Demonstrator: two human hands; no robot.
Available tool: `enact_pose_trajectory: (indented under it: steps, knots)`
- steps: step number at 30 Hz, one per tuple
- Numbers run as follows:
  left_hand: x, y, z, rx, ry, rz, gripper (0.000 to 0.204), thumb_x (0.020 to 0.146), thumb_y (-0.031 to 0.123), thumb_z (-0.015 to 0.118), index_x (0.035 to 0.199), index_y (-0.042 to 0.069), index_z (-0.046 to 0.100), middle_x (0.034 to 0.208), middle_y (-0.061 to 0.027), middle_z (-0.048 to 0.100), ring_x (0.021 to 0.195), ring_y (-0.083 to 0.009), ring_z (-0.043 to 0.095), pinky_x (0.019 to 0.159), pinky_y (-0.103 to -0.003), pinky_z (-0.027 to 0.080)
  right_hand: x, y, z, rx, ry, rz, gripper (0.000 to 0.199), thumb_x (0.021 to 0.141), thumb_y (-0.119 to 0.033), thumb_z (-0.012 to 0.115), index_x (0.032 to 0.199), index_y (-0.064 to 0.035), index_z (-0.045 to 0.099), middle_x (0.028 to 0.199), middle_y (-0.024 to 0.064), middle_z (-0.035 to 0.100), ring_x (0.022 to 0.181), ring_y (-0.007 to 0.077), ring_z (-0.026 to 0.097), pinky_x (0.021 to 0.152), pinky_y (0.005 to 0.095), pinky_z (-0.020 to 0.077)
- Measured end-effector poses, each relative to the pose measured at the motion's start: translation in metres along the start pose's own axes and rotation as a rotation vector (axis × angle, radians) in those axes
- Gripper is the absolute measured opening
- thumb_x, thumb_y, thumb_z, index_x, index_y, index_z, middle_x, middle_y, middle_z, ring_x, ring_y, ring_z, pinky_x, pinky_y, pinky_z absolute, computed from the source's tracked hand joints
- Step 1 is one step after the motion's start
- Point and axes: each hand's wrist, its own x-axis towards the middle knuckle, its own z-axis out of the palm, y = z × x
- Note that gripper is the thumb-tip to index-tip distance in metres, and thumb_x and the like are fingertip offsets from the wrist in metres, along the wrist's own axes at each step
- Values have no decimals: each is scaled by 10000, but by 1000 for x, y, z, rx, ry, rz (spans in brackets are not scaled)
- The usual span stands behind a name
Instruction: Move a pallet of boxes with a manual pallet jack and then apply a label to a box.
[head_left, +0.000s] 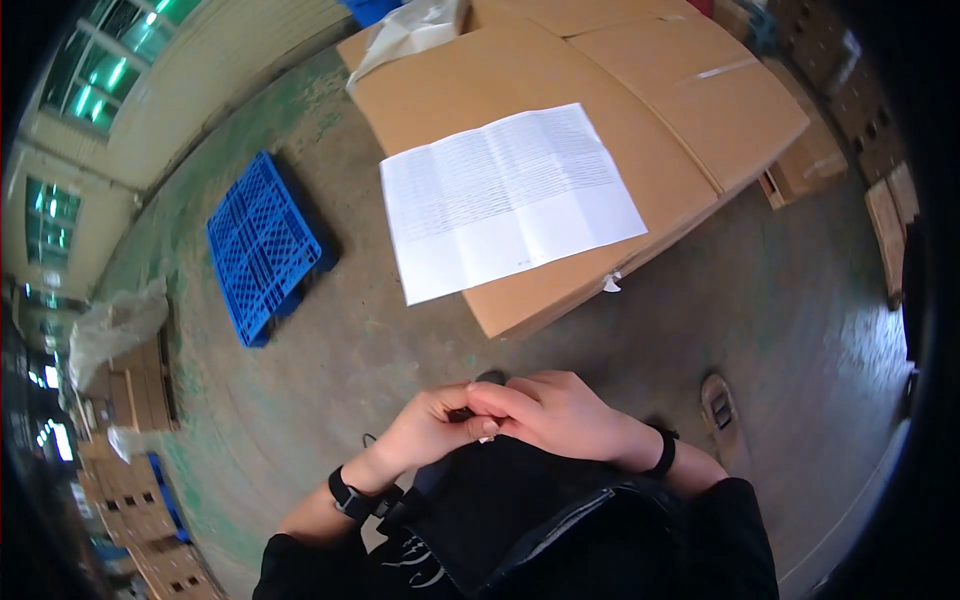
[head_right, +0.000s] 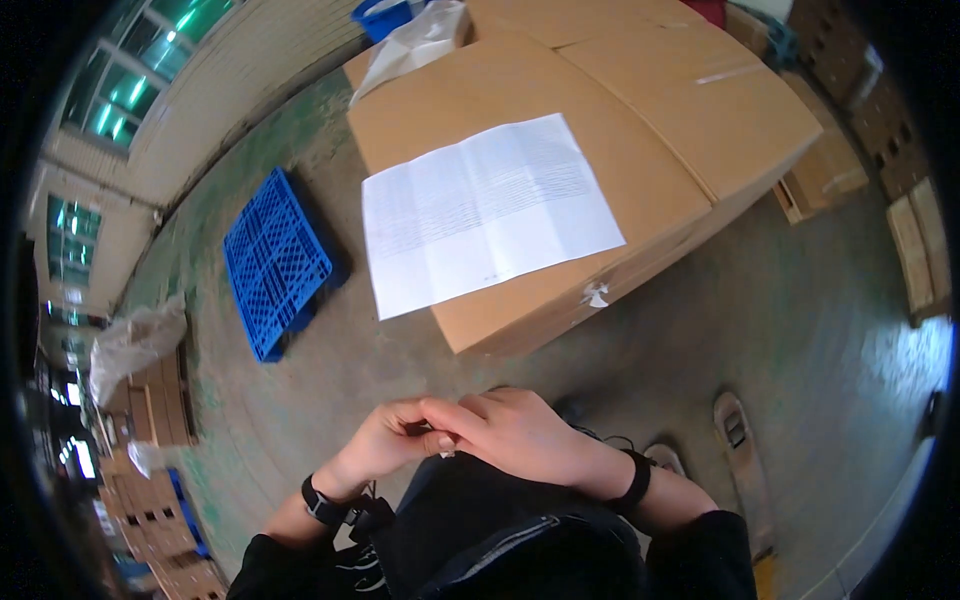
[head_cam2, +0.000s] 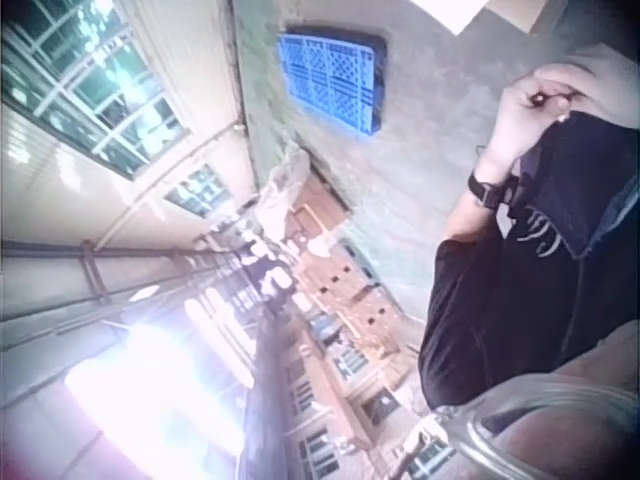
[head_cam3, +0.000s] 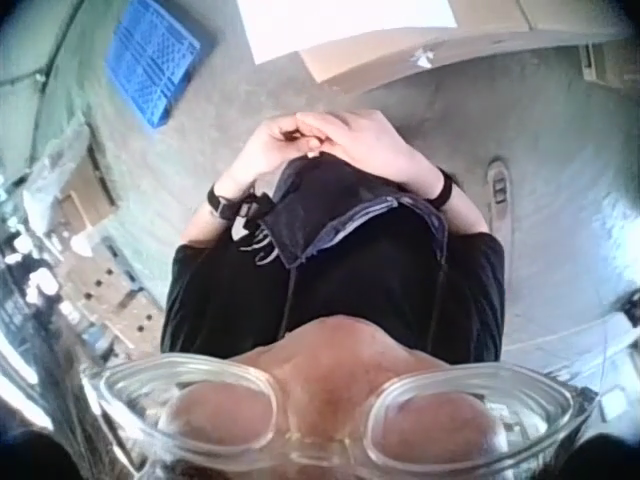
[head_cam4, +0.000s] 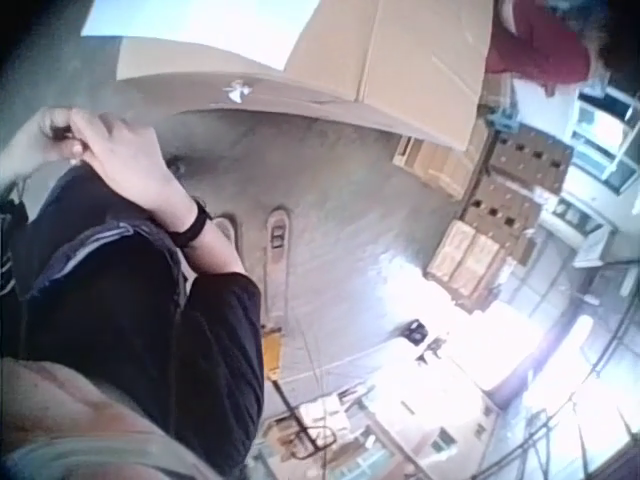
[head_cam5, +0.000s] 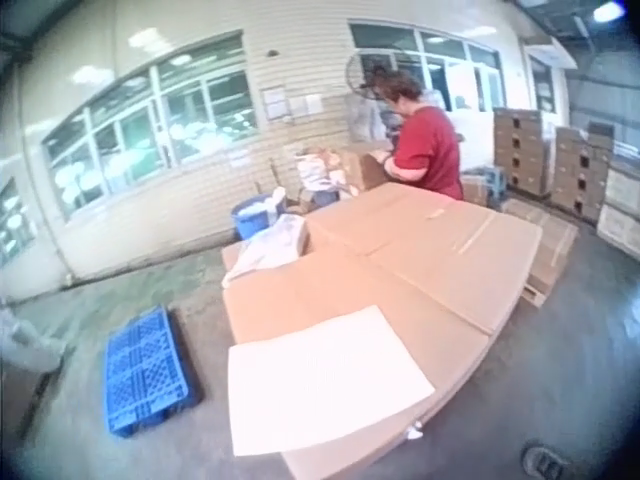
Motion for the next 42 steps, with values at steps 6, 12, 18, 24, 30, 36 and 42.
enact_pose_trajectory:
  steps: [6,12,18,24,30,36,42]
  knots:
    - [-46,-9,-36,-138,6,-11,145,802,92,652,913,15,599,820,17,581,757,-60,530,683,-215,446,48,-23,23,-151,-280,-216,489,742,-121,593,1212,-120,455,744,73,536,621,246,577,534,344,454]
    - [-79,-32,-103,-17,-60,-50,241,791,82,658,996,19,547,820,8,588,765,-62,539,697,-227,454,96,-33,72,-323,-345,-256,523,745,-196,598,1240,-135,444,707,46,522,599,208,557,521,316,440]
    - [-120,-61,-209,-234,-227,-76,233,811,107,647,1009,15,568,846,-28,605,781,-79,555,713,-233,461,175,-46,157,-335,-220,-223,638,736,-336,632,1301,-138,411,718,11,540,630,183,551,575,288,432]
    - [-153,-62,-301,-521,-332,-132,215,787,119,668,972,31,602,773,-55,627,699,-117,596,632,-228,486,265,-56,212,-105,-262,-255,674,732,-359,641,1314,-133,387,762,20,562,683,203,575,622,300,450]
    - [-140,-52,-368,-655,-266,-167,144,798,150,660,787,55,552,734,-11,571,666,-78,534,604,-191,434,339,-26,227,70,-268,-233,697,709,-281,689,1313,-121,381,816,17,585,717,214,589,637,315,465]
    - [-93,-32,-453,-232,249,-45,170,818,142,635,819,40,498,794,-28,539,740,-119,514,685,-240,426,422,46,231,32,-227,-31,651,750,-280,658,1318,-158,364,904,76,599,768,220,599,651,330,482]
    - [3,18,-554,244,489,345,167,836,73,590,871,40,429,856,-78,530,769,-133,514,693,-247,427,543,131,210,352,-156,294,581,784,-160,655,1299,-141,388,731,42,560,621,163,554,587,293,449]
